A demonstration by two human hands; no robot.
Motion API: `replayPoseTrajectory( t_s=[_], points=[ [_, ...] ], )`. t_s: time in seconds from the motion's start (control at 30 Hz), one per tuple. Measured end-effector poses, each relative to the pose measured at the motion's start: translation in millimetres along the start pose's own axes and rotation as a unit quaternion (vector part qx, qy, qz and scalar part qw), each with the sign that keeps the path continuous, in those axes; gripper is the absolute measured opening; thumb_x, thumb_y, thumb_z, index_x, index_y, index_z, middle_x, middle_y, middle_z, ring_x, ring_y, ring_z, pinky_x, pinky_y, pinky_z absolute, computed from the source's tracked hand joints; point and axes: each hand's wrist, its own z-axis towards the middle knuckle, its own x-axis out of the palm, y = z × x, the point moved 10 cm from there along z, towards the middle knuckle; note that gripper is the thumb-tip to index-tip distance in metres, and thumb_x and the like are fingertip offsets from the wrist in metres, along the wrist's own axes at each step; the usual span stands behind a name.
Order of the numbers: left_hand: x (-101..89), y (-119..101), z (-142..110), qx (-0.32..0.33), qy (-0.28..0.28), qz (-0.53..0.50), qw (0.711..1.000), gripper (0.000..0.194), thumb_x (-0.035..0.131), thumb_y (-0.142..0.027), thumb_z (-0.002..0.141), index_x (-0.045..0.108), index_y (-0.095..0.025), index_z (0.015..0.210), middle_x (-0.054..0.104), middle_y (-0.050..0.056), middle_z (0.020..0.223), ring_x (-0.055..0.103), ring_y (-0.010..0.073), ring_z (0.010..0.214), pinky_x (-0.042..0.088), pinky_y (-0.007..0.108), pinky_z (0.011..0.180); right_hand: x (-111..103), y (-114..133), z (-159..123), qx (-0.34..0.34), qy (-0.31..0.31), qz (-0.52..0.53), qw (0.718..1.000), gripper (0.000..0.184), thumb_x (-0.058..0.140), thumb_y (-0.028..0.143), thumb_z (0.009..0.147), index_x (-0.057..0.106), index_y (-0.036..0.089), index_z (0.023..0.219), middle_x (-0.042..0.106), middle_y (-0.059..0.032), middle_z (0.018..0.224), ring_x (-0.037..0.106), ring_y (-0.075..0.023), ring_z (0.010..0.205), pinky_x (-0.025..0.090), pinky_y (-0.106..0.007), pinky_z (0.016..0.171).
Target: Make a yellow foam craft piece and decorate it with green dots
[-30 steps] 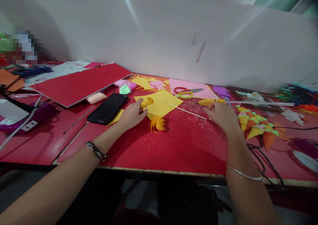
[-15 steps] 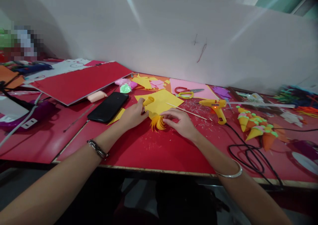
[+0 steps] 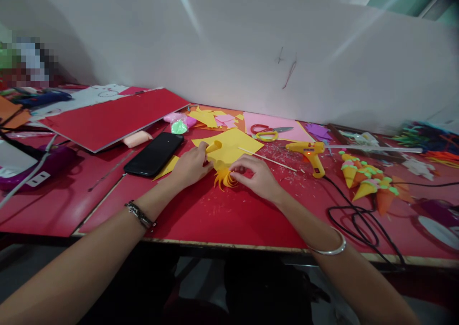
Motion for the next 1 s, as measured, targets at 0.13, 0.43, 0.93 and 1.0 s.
replayPoseTrajectory(
  t_s=[0.13, 0.43, 0.93, 1.0],
  points=[
    [1.1, 0.7, -0.2, -0.003, 0.003, 0.001, 1.000, 0.037, 0.043, -0.032, 0.076, 0.036, -0.012, 0.107, 0.056, 0.007, 0.076, 0.054, 0.0216, 0.074, 0.039, 0.028, 0.059, -0.6, 3.1, -0.5, -0.001, -0.003, 0.001, 1.000, 0.011, 0.050, 0.020, 0.077, 0.059, 0.019, 0.085, 0.057, -0.0022, 0.080, 0.053, -0.0118, 0.071, 0.044, -0.026, 0.067],
    [2.9, 2.4, -0.6, -0.018, 0.015, -0.020, 1.000, 0.033, 0.044, -0.032, 0.076, 0.038, -0.014, 0.103, 0.054, 0.005, 0.075, 0.054, 0.0186, 0.070, 0.038, 0.026, 0.056, 2.6, 8.1, 1.8, -0.008, -0.009, -0.012, 1.000, 0.011, 0.053, 0.028, 0.079, 0.060, 0.020, 0.079, 0.060, -0.0021, 0.077, 0.054, -0.0130, 0.073, 0.043, -0.026, 0.069],
    [2.7, -4.0, -0.8, 0.008, 0.013, 0.006, 1.000, 0.037, 0.043, -0.032, 0.076, 0.038, -0.011, 0.106, 0.056, 0.008, 0.078, 0.054, 0.0218, 0.074, 0.040, 0.029, 0.061, -1.4, 6.2, 3.2, -0.007, -0.011, -0.004, 1.000, 0.012, 0.051, 0.025, 0.080, 0.060, 0.019, 0.074, 0.061, -0.0010, 0.073, 0.055, -0.0117, 0.068, 0.042, -0.024, 0.065],
    [3.1, -5.0, -0.8, 0.010, 0.013, 0.019, 1.000, 0.037, 0.043, -0.032, 0.076, 0.039, -0.010, 0.106, 0.057, 0.010, 0.080, 0.054, 0.0231, 0.078, 0.041, 0.030, 0.063, -2.2, 6.6, 3.2, -0.010, -0.014, -0.007, 1.000, 0.012, 0.051, 0.024, 0.080, 0.060, 0.018, 0.075, 0.062, -0.0013, 0.074, 0.055, -0.0117, 0.069, 0.042, -0.024, 0.066]
  ],
)
